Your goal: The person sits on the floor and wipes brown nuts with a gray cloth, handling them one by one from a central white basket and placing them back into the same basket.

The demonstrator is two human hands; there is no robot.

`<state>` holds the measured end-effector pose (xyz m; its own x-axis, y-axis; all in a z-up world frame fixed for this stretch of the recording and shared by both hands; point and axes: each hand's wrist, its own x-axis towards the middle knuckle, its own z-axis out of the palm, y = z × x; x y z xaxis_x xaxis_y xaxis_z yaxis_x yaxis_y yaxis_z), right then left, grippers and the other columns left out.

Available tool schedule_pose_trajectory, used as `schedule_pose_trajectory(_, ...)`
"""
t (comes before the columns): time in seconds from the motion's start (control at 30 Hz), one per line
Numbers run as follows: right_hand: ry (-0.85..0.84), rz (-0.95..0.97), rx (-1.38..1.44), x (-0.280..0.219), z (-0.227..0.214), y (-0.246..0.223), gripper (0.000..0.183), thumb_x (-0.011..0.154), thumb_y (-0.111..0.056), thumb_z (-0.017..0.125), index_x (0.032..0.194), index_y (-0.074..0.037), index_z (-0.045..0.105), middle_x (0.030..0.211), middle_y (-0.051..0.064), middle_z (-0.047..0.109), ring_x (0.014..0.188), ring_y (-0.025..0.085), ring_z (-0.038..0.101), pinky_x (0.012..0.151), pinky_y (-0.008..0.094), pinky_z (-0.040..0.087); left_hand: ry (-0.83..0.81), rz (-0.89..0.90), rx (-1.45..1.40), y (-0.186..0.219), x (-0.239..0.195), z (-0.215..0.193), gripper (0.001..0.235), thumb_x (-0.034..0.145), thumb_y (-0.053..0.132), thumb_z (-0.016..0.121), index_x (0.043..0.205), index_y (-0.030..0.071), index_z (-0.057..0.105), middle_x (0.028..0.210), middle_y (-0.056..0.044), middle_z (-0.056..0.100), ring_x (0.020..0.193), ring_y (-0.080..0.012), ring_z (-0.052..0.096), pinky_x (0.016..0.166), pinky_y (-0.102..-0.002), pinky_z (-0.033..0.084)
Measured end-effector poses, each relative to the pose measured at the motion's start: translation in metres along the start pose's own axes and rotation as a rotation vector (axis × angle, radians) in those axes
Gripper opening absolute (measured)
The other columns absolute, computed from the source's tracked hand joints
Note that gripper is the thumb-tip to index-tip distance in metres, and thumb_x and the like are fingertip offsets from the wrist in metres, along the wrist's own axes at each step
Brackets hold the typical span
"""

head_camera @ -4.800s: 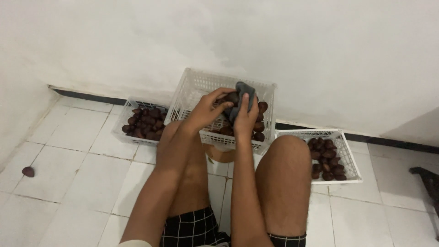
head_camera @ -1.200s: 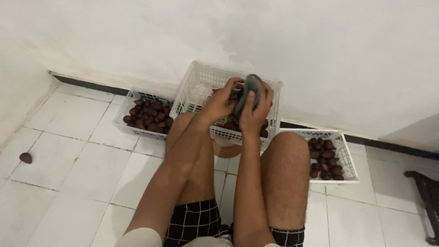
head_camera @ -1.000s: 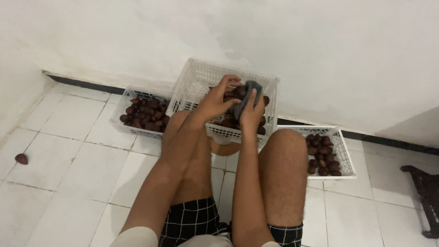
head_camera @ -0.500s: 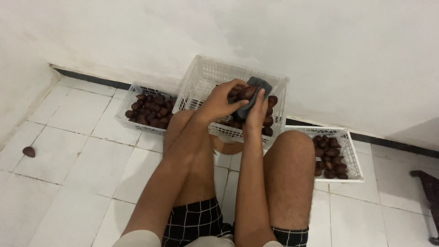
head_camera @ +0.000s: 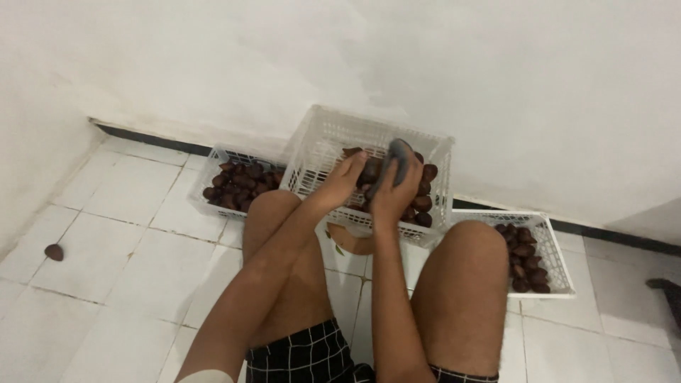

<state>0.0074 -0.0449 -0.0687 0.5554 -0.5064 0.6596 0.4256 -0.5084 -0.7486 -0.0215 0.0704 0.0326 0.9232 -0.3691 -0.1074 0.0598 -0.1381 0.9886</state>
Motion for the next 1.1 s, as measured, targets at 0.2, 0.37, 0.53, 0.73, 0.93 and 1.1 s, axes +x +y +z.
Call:
schedule_pose_trajectory(0.2,-0.028,0.661,0.347,-0.006,0.001,-0.026,0.051,0.112,-0.047,0.049,0.149,-0.012,0.052,0.141,0.017,0.057,0.134,0.031,0.054,0.115,0.05,0.037,0.046,0.094,-0.09,-0.011,-0.005,-0.024,0.077,0.105,0.065,0.043,0.156,0.008,0.042,0.158,-0.026,0.04,0.15,-0.0444,0.032,0.124,-0.058,0.026)
schedule_pose_trajectory(0.37,-0.137,0.756,0.621,-0.007,-0.003,-0.058,0.059,0.1,-0.067,0.057,0.133,-0.018,0.059,0.117,0.005,0.061,0.107,0.022,0.06,0.096,0.042,0.048,0.081,0.355,0.062,-0.019,-0.008,-0.031,0.049,0.096,0.021,0.078,0.141,0.016,0.06,0.137,-0.024,0.061,0.135,-0.041,0.053,0.117,-0.055,0.041)
schedule_pose_trajectory(0.53,-0.051,0.022,0.249,0.002,-0.017,-0.048,0.036,0.105,-0.026,0.06,0.138,-0.014,0.06,0.125,0.013,0.057,0.117,0.03,0.058,0.102,0.048,0.046,0.184,0.399,0.237,-0.018,-0.022,-0.051,0.046,0.089,0.012,0.082,0.132,0.018,0.068,0.129,-0.018,0.058,0.133,-0.0388,0.054,0.119,-0.052,0.04)
schedule_pose_trajectory(0.73,-0.37,-0.429,0.061,0.001,-0.013,-0.057,0.036,0.101,-0.013,0.063,0.136,-0.016,0.068,0.126,0.018,0.055,0.117,0.041,0.056,0.103,0.053,0.044,0.15,0.543,0.148,-0.015,-0.029,-0.058,0.067,0.083,-0.011,0.08,0.141,0.011,0.056,0.122,-0.02,0.062,0.117,-0.0418,0.068,0.105,-0.059,0.049)
schedule_pose_trajectory(0.93,-0.532,-0.026,-0.101,0.002,-0.016,-0.009,0.029,0.107,-0.02,0.059,0.126,0.0,0.068,0.117,0.022,0.06,0.109,0.039,0.062,0.094,0.049,0.049,0.251,0.497,0.105,-0.013,-0.032,-0.089,0.063,0.083,-0.002,0.085,0.135,0.013,0.053,0.13,-0.02,0.058,0.116,-0.0372,0.069,0.106,-0.051,0.054)
schedule_pose_trajectory(1.1,-0.668,0.053,-0.22,-0.023,-0.012,0.042,0.043,0.107,-0.033,0.057,0.133,0.0,0.064,0.121,0.02,0.061,0.109,0.037,0.063,0.09,0.049,0.052,0.499,0.752,0.291,-0.053,-0.025,-0.142,0.04,0.101,0.015,0.081,0.135,0.018,0.059,0.134,-0.005,0.053,0.121,-0.0254,0.063,0.096,-0.035,0.058)
